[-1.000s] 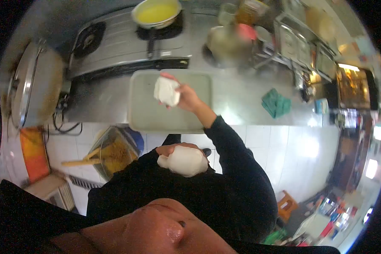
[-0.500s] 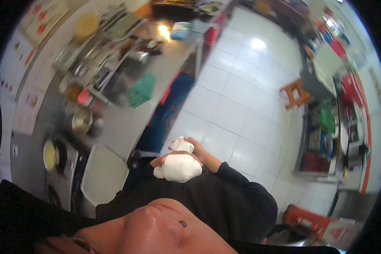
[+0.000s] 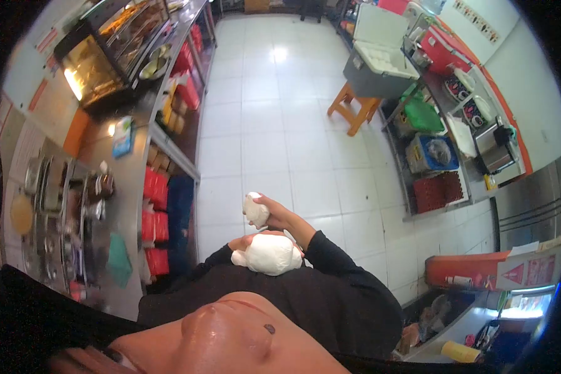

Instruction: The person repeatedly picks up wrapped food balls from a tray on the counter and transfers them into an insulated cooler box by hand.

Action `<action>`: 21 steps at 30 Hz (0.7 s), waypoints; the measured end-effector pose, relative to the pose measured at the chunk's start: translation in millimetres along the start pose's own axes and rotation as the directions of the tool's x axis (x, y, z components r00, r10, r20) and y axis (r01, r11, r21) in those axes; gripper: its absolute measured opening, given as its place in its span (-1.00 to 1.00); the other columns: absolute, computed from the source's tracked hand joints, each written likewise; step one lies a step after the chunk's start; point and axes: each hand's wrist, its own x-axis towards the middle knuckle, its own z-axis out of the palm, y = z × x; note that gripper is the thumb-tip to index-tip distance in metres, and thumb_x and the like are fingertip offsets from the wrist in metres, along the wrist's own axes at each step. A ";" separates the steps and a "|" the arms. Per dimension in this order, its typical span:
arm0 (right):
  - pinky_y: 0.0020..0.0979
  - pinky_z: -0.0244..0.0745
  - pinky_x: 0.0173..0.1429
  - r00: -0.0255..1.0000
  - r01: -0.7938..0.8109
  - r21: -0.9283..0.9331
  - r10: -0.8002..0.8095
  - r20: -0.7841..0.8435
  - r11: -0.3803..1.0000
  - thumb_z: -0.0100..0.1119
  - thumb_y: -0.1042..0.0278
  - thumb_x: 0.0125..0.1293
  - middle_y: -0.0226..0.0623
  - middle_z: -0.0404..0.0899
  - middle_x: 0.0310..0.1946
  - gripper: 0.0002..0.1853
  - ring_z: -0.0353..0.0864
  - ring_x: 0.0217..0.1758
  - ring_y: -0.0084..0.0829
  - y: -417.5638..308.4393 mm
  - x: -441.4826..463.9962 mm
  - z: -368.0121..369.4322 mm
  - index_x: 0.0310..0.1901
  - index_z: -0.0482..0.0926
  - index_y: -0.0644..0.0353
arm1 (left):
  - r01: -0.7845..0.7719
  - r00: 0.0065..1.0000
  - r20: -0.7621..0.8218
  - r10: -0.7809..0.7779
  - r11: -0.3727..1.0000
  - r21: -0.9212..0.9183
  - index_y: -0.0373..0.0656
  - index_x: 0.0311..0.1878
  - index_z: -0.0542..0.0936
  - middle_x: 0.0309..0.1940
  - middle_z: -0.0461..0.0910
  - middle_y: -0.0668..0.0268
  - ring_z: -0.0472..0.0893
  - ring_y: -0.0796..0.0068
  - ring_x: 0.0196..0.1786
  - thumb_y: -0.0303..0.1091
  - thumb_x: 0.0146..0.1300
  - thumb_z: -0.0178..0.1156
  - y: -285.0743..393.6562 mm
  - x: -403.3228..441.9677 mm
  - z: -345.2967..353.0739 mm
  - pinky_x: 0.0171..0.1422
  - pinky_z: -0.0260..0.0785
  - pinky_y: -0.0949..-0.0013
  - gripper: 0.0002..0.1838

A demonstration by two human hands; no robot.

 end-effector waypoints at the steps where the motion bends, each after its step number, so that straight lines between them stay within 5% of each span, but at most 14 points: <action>1: -0.21 0.58 -0.18 0.999 -0.007 0.014 0.007 -0.035 1.000 0.08 0.01 0.35 -0.11 0.53 -0.03 -0.51 0.63 -0.18 -0.21 -30.4 -2.9 -16.8 0.22 0.31 0.02 | 0.024 0.999 0.022 -0.024 1.000 0.007 -0.27 0.26 0.42 0.24 0.42 -0.09 0.43 0.09 0.29 0.50 -0.03 0.19 14.5 26.1 -17.7 0.32 0.28 0.07 0.03; 4: -0.14 0.59 -0.07 0.962 0.080 0.008 -0.075 -0.262 0.997 0.09 0.01 0.35 -0.13 0.54 -0.04 -0.51 0.61 -0.09 -0.20 -97.7 -22.0 -83.4 0.21 0.32 0.06 | 0.090 0.990 0.103 -0.092 0.996 0.023 -0.27 0.26 0.42 0.25 0.41 -0.10 0.42 0.09 0.31 0.51 -0.04 0.19 57.3 113.7 -64.1 0.34 0.27 0.06 0.05; 8: -0.12 0.56 0.08 0.927 0.238 0.168 -0.172 -0.334 0.957 0.12 0.05 0.33 -0.14 0.57 -0.06 -0.53 0.60 -0.01 -0.23 -160.1 -69.9 -184.0 0.16 0.36 0.13 | 0.223 0.952 0.213 -0.221 0.975 0.015 -0.27 0.27 0.43 0.26 0.40 -0.11 0.40 0.07 0.33 0.52 -0.06 0.19 100.6 236.1 -115.6 0.36 0.25 0.05 0.07; 12: -0.05 0.57 0.05 0.747 0.498 0.229 -0.280 -0.602 0.836 0.06 0.05 0.32 -0.06 0.58 -0.07 -0.53 0.63 -0.03 -0.09 -205.6 -134.3 -281.4 0.12 0.40 0.22 | 0.344 0.902 0.271 -0.337 0.939 0.023 -0.28 0.27 0.43 0.27 0.39 -0.12 0.39 0.06 0.35 0.54 -0.08 0.20 130.3 346.9 -165.8 0.38 0.23 0.04 0.09; 14: 0.06 0.50 0.15 0.777 0.591 0.343 -0.401 -0.485 0.730 -0.01 0.04 0.35 -0.02 0.55 0.01 -0.50 0.57 0.06 -0.02 -229.5 -160.8 -351.3 0.17 0.35 0.24 | 0.381 0.885 0.275 -0.377 0.924 0.037 -0.28 0.27 0.43 0.28 0.39 -0.12 0.38 0.05 0.36 0.54 -0.09 0.20 142.4 404.6 -193.3 0.39 0.22 0.03 0.09; 18: 0.13 0.55 0.07 0.627 0.703 0.237 -0.427 -0.651 0.671 0.04 0.08 0.34 0.02 0.54 -0.02 -0.51 0.61 0.00 0.03 -319.6 -185.3 -442.0 0.17 0.35 0.26 | 0.389 0.899 0.221 -0.378 0.921 -0.008 -0.36 0.26 0.41 0.25 0.42 -0.08 0.42 0.08 0.32 0.49 -0.10 0.26 165.0 513.0 -235.3 0.39 0.23 0.07 0.10; 21: 0.11 0.55 0.08 0.590 0.677 0.056 -0.495 -0.639 0.734 0.09 0.18 0.36 -0.10 0.48 0.00 -0.50 0.59 0.01 -0.06 -433.8 -182.6 -488.0 0.27 0.25 0.09 | 0.362 0.904 0.276 -0.327 0.928 -0.085 -0.34 0.28 0.37 0.23 0.44 0.03 0.47 0.20 0.27 0.39 -0.05 0.32 192.4 591.3 -260.1 0.35 0.29 0.17 0.04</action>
